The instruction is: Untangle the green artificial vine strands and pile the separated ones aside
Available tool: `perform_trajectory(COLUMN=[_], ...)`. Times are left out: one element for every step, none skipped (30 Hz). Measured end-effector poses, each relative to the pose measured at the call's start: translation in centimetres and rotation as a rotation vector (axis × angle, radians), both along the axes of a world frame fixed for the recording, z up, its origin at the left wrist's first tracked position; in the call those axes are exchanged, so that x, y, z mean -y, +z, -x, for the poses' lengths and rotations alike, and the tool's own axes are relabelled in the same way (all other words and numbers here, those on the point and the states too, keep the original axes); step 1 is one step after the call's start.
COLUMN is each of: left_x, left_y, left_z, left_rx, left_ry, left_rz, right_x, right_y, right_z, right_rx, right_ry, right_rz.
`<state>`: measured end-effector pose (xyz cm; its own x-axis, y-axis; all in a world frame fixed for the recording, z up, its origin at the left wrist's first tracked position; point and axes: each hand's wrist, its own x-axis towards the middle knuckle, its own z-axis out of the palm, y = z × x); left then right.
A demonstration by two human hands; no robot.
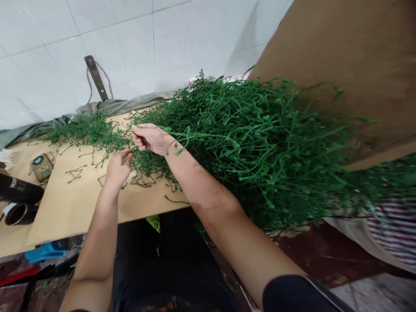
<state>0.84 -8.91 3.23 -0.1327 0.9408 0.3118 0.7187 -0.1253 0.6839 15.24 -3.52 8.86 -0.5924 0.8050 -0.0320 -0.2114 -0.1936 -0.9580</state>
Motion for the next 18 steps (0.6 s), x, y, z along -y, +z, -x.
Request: perform_trajectory(left_x=[0.4,0.9,1.4,1.9,2.4,2.9,3.3,3.7,4.0,4.2,4.4,4.5,4.6,4.7,4.8,4.8,4.8,4.8], left_y=[0.5,1.0,1.5,1.9,2.3,2.7,3.0,3.2,3.3,3.3,3.2,3.1,2.9,2.8,2.7,2.6,2.5,2.4], left_z=[-0.2,-0.5,-0.8,-1.2,-1.6,-2.0,-2.5,-3.0,-3.5,-4.0,-4.4,-4.9,-5.3,-5.7,-6.0,-6.3,-6.5,-6.6], left_rx=[0.037,0.099,0.179,0.27,0.36,0.435,0.489,0.525,0.549,0.566,0.583,0.601,0.619,0.638,0.655,0.667,0.673,0.674], left_ry=[-0.007,-0.01,-0.02,-0.044,-0.08,-0.122,-0.165,-0.21,-0.253,-0.293,-0.328,-0.356,-0.377,-0.389,-0.393,-0.387,-0.372,-0.356], left_rz=[-0.002,-0.01,-0.016,-0.012,0.004,0.032,0.068,0.106,0.14,0.171,0.2,0.225,0.244,0.255,0.26,0.259,0.252,0.246], right_x=[-0.2,-0.5,-0.8,-1.2,-1.6,-1.9,-2.1,-2.3,-2.4,-2.4,-2.4,-2.4,-2.4,-2.3,-2.3,-2.3,-2.3,-2.3], right_y=[-0.3,-0.7,-1.1,-1.4,-1.8,-2.1,-2.3,-2.4,-2.5,-2.5,-2.4,-2.4,-2.4,-2.4,-2.4,-2.5,-2.5,-2.6], right_z=[0.3,0.6,0.8,1.0,1.1,1.2,1.2,1.2,1.2,1.2,1.2,1.1,1.1,1.1,1.0,0.9,0.9,0.8], right_rx=[0.043,0.092,0.146,0.199,0.248,0.296,0.338,0.376,0.422,0.474,0.528,0.574,0.619,0.666,0.718,0.776,0.846,0.916], right_ry=[-0.023,-0.052,-0.086,-0.12,-0.155,-0.193,-0.228,-0.256,-0.281,-0.304,-0.322,-0.337,-0.356,-0.38,-0.405,-0.43,-0.452,-0.463], right_rz=[-0.025,-0.062,-0.112,-0.173,-0.239,-0.302,-0.358,-0.408,-0.454,-0.497,-0.534,-0.562,-0.588,-0.614,-0.642,-0.677,-0.72,-0.757])
